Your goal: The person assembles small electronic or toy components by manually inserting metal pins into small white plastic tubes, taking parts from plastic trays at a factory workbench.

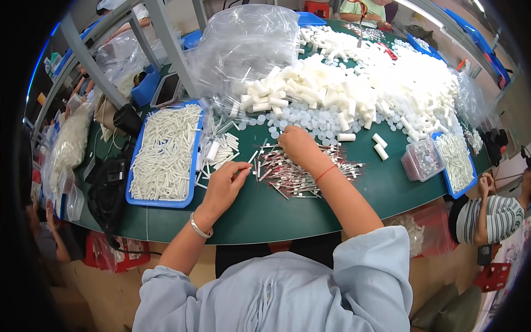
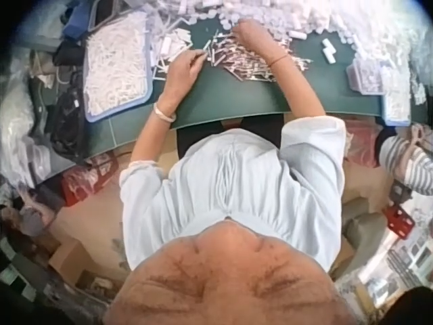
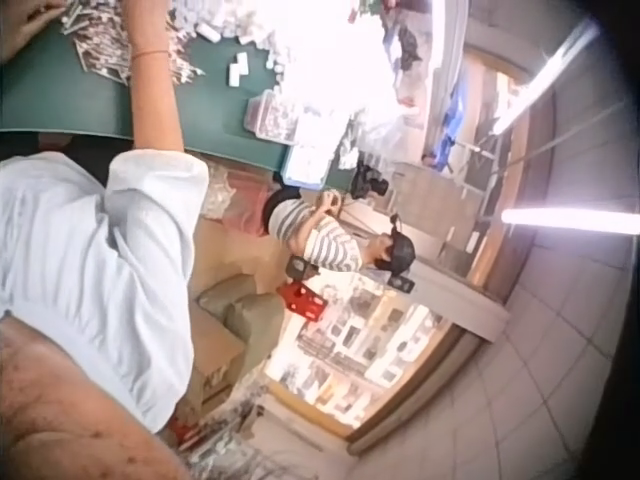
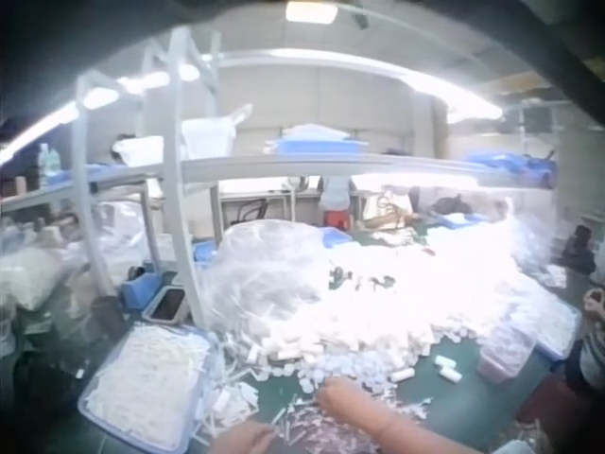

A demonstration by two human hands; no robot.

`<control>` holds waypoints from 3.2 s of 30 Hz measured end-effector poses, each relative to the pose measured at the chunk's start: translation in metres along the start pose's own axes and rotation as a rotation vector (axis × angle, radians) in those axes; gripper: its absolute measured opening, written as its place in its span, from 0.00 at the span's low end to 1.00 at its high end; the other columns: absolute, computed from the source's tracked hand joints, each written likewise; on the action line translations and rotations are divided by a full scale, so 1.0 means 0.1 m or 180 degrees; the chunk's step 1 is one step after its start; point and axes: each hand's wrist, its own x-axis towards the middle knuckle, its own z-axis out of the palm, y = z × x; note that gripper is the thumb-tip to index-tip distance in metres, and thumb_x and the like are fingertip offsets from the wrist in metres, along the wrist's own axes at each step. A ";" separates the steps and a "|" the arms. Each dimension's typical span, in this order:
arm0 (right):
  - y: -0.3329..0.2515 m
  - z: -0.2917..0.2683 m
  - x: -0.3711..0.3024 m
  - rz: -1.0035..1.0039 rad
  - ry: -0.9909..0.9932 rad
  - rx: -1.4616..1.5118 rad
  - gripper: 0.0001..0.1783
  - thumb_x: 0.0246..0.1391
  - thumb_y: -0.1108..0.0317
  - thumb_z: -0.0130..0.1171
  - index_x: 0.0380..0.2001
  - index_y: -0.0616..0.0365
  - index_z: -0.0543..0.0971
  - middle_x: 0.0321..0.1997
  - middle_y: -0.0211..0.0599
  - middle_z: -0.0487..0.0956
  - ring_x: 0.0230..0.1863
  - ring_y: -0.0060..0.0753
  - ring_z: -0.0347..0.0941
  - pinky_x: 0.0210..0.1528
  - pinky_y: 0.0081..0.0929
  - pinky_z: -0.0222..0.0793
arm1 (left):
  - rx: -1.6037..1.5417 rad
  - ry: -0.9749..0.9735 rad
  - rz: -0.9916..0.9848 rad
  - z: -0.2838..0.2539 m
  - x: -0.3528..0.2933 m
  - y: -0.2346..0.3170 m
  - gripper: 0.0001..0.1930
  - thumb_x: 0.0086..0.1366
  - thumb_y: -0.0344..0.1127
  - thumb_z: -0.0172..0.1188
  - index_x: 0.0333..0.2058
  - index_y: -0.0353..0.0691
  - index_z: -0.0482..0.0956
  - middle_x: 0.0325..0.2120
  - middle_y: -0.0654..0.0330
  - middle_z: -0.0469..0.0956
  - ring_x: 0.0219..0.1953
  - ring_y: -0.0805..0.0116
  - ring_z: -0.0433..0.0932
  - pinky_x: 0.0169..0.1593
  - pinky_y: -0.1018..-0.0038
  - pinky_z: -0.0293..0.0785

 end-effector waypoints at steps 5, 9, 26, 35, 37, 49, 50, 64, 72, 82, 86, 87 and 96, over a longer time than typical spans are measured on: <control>-0.11 -0.19 0.00 0.0196 -0.0133 -0.0062 0.06 0.52 0.71 0.55 0.29 0.63 0.76 0.32 0.49 0.76 0.36 0.53 0.74 0.41 0.42 0.71 | -0.0853 -0.0091 -0.0787 0.01 -0.12 0.07 0.09 0.64 0.33 0.60 0.40 0.36 0.80 0.27 0.63 0.78 0.24 0.78 0.73 0.29 0.80 0.69; -0.40 -0.56 -0.27 0.1284 0.0312 0.1913 0.06 0.57 0.73 0.53 0.35 0.65 0.76 0.32 0.43 0.80 0.31 0.36 0.76 0.35 0.31 0.73 | -0.1908 -0.0294 -0.1262 0.12 -0.17 0.25 0.10 0.66 0.36 0.59 0.42 0.37 0.80 0.26 0.71 0.75 0.26 0.86 0.69 0.29 0.85 0.67; -1.02 -0.56 -0.92 0.1481 0.0825 0.4801 0.07 0.59 0.74 0.54 0.40 0.66 0.75 0.38 0.39 0.80 0.35 0.23 0.78 0.41 0.21 0.75 | -0.2626 -0.0489 -0.1340 0.36 -0.31 0.53 0.11 0.67 0.36 0.57 0.43 0.36 0.79 0.28 0.67 0.79 0.23 0.85 0.69 0.26 0.86 0.66; -0.91 -0.64 -1.04 0.1164 0.0279 0.4522 0.10 0.57 0.75 0.58 0.42 0.67 0.79 0.38 0.33 0.80 0.37 0.20 0.75 0.40 0.18 0.71 | -0.2953 -0.1312 -0.1501 0.19 -0.26 0.52 0.10 0.67 0.37 0.58 0.40 0.37 0.79 0.27 0.67 0.79 0.21 0.86 0.68 0.23 0.86 0.63; -0.85 -0.60 -1.05 0.1011 0.0123 0.4486 0.08 0.57 0.73 0.60 0.39 0.66 0.80 0.34 0.33 0.80 0.33 0.19 0.73 0.37 0.16 0.70 | -0.3014 -0.1485 -0.1567 0.17 -0.23 0.52 0.09 0.68 0.37 0.58 0.39 0.38 0.80 0.27 0.69 0.78 0.22 0.86 0.69 0.23 0.87 0.63; -0.86 -0.33 -0.95 0.2086 0.1374 0.5154 0.05 0.58 0.71 0.60 0.34 0.62 0.78 0.34 0.32 0.79 0.30 0.18 0.72 0.36 0.15 0.69 | -0.1047 -0.0572 0.0052 0.45 0.20 0.51 0.06 0.62 0.30 0.60 0.37 0.36 0.80 0.27 0.56 0.80 0.22 0.65 0.76 0.27 0.74 0.71; -0.78 -0.31 -0.96 0.2013 0.1598 0.4859 0.05 0.58 0.71 0.59 0.34 0.62 0.78 0.35 0.33 0.79 0.32 0.19 0.73 0.38 0.15 0.70 | -0.0850 -0.0882 -0.0177 0.40 0.36 0.47 0.07 0.62 0.30 0.59 0.39 0.36 0.79 0.28 0.55 0.79 0.24 0.62 0.76 0.29 0.73 0.72; -0.53 -0.52 -0.91 0.1973 0.1320 0.3743 0.10 0.56 0.70 0.62 0.40 0.64 0.80 0.31 0.29 0.79 0.30 0.14 0.71 0.31 0.12 0.66 | 0.0115 -0.0653 0.0098 0.46 1.17 -0.40 0.11 0.59 0.29 0.61 0.41 0.36 0.79 0.35 0.55 0.77 0.35 0.63 0.78 0.39 0.70 0.75; -0.74 -0.51 -0.91 0.1677 0.1474 0.3178 0.08 0.54 0.72 0.64 0.37 0.65 0.83 0.28 0.20 0.76 0.28 0.09 0.65 0.29 0.10 0.58 | -0.3285 -0.1039 -0.1472 0.24 0.57 0.20 0.15 0.66 0.29 0.58 0.50 0.30 0.75 0.36 0.58 0.79 0.36 0.75 0.79 0.43 0.81 0.77; -0.83 -0.60 -1.00 0.1561 0.1583 0.2375 0.07 0.52 0.74 0.64 0.35 0.65 0.82 0.28 0.26 0.77 0.29 0.12 0.68 0.31 0.13 0.63 | -0.3470 -0.0927 -0.1597 0.25 0.40 0.37 0.16 0.66 0.29 0.57 0.50 0.29 0.75 0.39 0.57 0.79 0.38 0.75 0.80 0.46 0.80 0.78; -0.85 -0.62 -1.02 0.1459 0.1612 0.2116 0.07 0.50 0.75 0.65 0.34 0.65 0.82 0.28 0.31 0.78 0.28 0.16 0.71 0.31 0.16 0.67 | -0.3506 -0.0912 -0.1531 0.27 0.35 0.36 0.16 0.66 0.30 0.58 0.51 0.29 0.74 0.40 0.57 0.79 0.38 0.75 0.80 0.46 0.80 0.78; -0.85 -0.62 -1.02 0.1506 0.1611 0.2123 0.07 0.50 0.75 0.65 0.34 0.64 0.82 0.28 0.34 0.78 0.29 0.19 0.73 0.31 0.17 0.69 | -0.3435 -0.0899 -0.1496 0.27 0.35 0.36 0.16 0.66 0.30 0.58 0.51 0.29 0.74 0.40 0.57 0.79 0.38 0.75 0.80 0.45 0.81 0.78; -0.88 -0.66 -1.05 0.1022 0.1568 0.1427 0.06 0.46 0.76 0.66 0.31 0.61 0.82 0.26 0.36 0.77 0.26 0.29 0.73 0.28 0.24 0.69 | -0.3031 -0.0932 -0.1221 0.29 0.29 0.32 0.15 0.64 0.29 0.60 0.48 0.30 0.75 0.38 0.58 0.79 0.37 0.74 0.80 0.43 0.80 0.78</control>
